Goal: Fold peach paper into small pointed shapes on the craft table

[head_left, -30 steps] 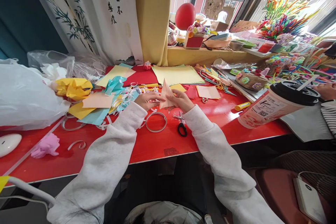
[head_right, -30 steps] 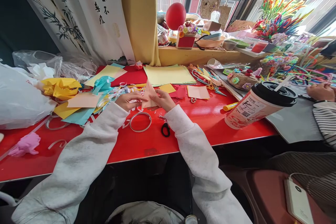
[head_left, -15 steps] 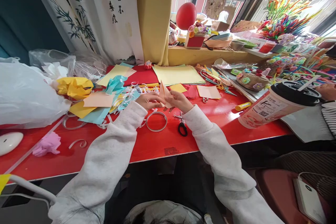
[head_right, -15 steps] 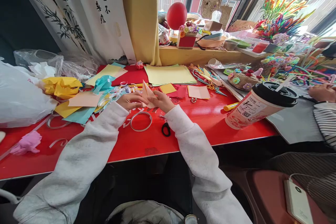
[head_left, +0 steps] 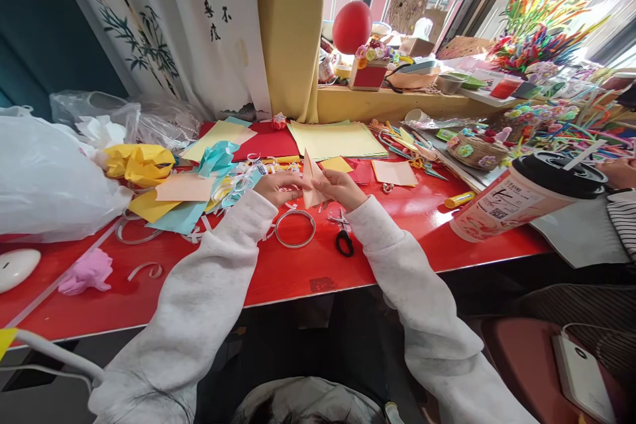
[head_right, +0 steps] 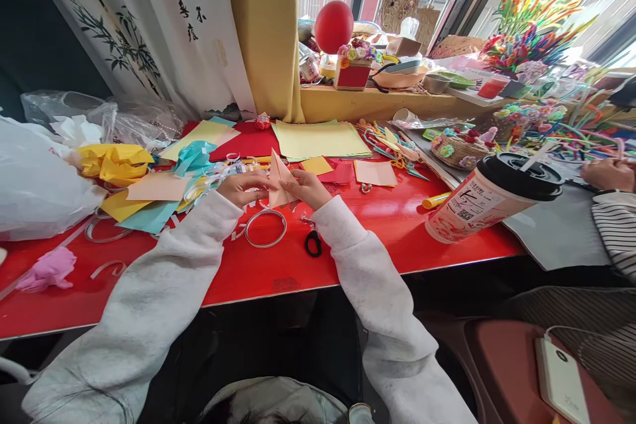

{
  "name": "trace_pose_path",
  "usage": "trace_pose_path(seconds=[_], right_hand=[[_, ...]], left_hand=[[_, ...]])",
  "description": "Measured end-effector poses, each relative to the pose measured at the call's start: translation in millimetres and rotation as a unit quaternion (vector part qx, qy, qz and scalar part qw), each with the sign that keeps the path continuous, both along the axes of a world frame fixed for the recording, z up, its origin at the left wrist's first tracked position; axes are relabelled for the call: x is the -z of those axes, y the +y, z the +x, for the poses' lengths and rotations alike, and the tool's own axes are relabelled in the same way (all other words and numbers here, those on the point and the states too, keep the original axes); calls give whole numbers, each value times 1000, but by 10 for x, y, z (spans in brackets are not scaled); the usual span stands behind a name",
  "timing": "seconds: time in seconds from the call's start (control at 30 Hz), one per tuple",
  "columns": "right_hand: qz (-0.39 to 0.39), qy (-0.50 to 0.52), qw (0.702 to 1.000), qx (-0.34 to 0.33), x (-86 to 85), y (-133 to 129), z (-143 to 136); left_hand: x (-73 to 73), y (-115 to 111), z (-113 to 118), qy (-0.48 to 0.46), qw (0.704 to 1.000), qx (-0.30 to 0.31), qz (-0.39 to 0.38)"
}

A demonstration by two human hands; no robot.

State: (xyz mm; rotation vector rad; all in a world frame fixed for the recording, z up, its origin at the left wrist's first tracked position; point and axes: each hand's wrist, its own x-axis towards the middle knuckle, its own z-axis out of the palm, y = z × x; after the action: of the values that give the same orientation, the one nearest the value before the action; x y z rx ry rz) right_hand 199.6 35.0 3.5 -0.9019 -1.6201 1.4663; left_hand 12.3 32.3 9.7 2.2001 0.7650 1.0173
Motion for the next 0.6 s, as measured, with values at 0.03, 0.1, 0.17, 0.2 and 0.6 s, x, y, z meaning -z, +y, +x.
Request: trace_pose_path(seconds=[0.03,0.1,0.17,0.2,0.6], right_hand=[[-1,-2,1000,-2,12,8,1],[2,-5,1000,-1,30,19,2],[7,-11,1000,1,34,20,-2],[9,-14,1000,1,31,15,-7],[6,-21,999,-44,-9,-78,-63]], left_hand=[[1,2,0,12,1000,6,10],[2,2,3,32,999,11,14],[1,0,8,49,999,15,10],[1,-1,11,56,998,16,10],[109,88,-4,49,998,-6,36]])
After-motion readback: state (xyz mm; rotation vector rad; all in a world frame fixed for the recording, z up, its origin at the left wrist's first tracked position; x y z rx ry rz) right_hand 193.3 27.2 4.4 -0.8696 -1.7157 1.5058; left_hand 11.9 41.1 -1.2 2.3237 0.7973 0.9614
